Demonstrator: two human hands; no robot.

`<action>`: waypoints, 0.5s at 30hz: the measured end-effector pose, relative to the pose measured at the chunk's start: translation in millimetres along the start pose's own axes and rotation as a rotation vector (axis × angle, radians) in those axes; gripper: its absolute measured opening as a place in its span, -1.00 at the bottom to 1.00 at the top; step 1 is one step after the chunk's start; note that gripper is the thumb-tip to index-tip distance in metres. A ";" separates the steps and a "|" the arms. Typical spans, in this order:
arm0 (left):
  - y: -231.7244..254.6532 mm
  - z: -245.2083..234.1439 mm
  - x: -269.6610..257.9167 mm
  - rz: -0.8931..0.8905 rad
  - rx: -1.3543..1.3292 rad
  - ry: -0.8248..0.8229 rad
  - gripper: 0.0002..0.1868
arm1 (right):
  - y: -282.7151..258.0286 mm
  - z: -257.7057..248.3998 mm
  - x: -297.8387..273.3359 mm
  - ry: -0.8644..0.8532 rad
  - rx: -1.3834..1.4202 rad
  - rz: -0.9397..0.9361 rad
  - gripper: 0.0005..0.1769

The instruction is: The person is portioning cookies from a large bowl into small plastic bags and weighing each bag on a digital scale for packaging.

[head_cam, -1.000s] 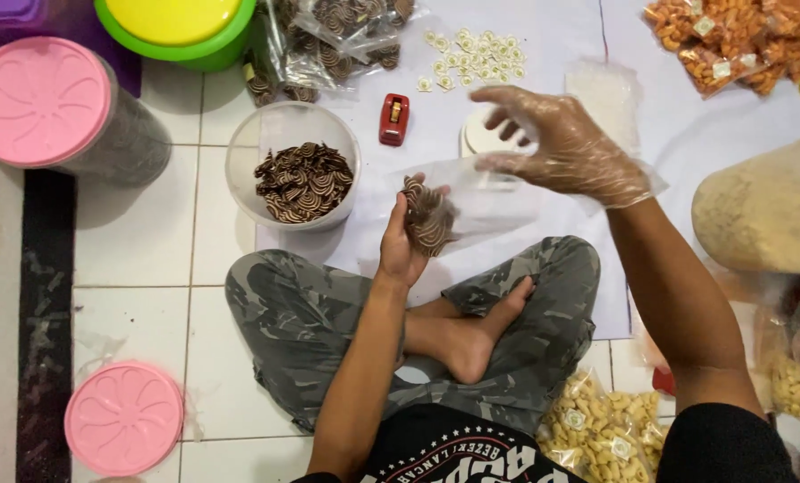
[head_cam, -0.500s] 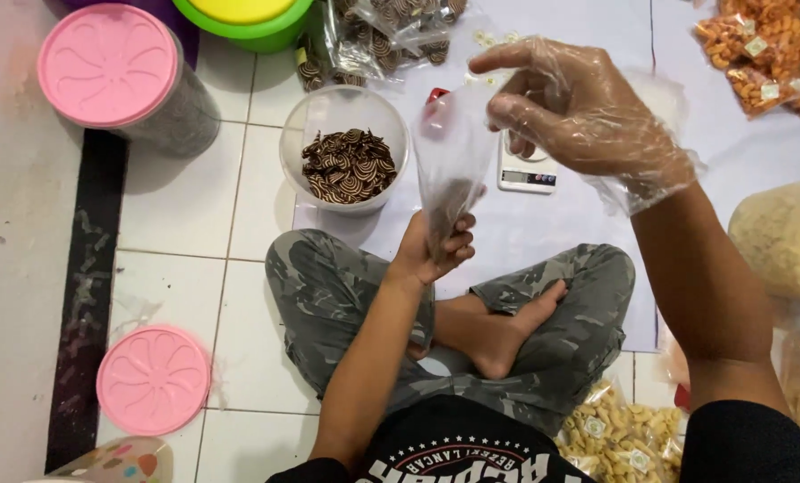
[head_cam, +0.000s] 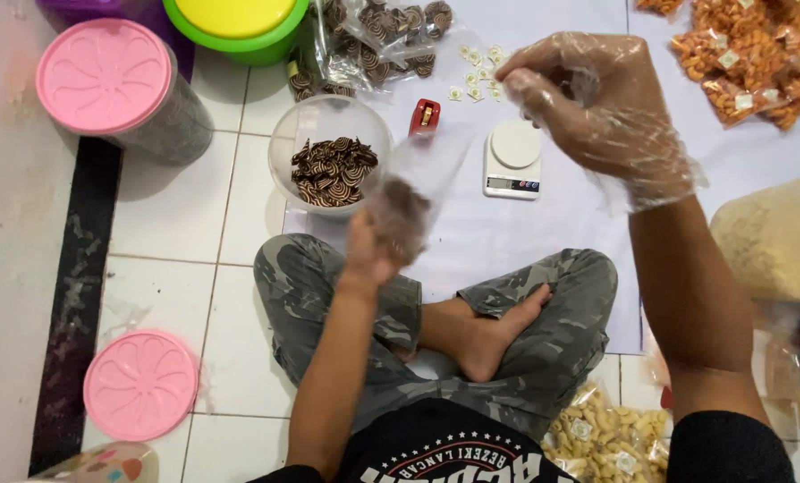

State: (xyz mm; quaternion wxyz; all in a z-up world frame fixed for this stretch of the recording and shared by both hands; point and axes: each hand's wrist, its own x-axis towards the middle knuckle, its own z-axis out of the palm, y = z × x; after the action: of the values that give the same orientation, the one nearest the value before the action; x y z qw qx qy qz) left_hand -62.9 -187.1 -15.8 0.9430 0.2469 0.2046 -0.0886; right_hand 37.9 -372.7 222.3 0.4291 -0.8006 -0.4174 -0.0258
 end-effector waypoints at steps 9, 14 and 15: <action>74.8 -123.1 -78.8 0.662 -0.020 0.330 -0.45 | 145.5 164.8 48.3 -0.409 0.015 0.259 -0.74; 86.2 -125.2 -89.9 0.721 0.041 0.595 -0.52 | 200.0 294.4 73.3 -0.686 -0.410 0.302 -0.72; 88.5 -131.2 -87.2 0.733 0.003 0.615 -0.55 | 218.1 318.5 76.3 -0.754 -0.581 0.281 -0.67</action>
State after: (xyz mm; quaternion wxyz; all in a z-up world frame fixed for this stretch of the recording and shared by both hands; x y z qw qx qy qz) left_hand -162.6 -39.2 -44.6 0.8075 0.3188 0.3738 0.3266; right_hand 137.1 -159.4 -93.2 0.0069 -0.8893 -0.4071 0.2083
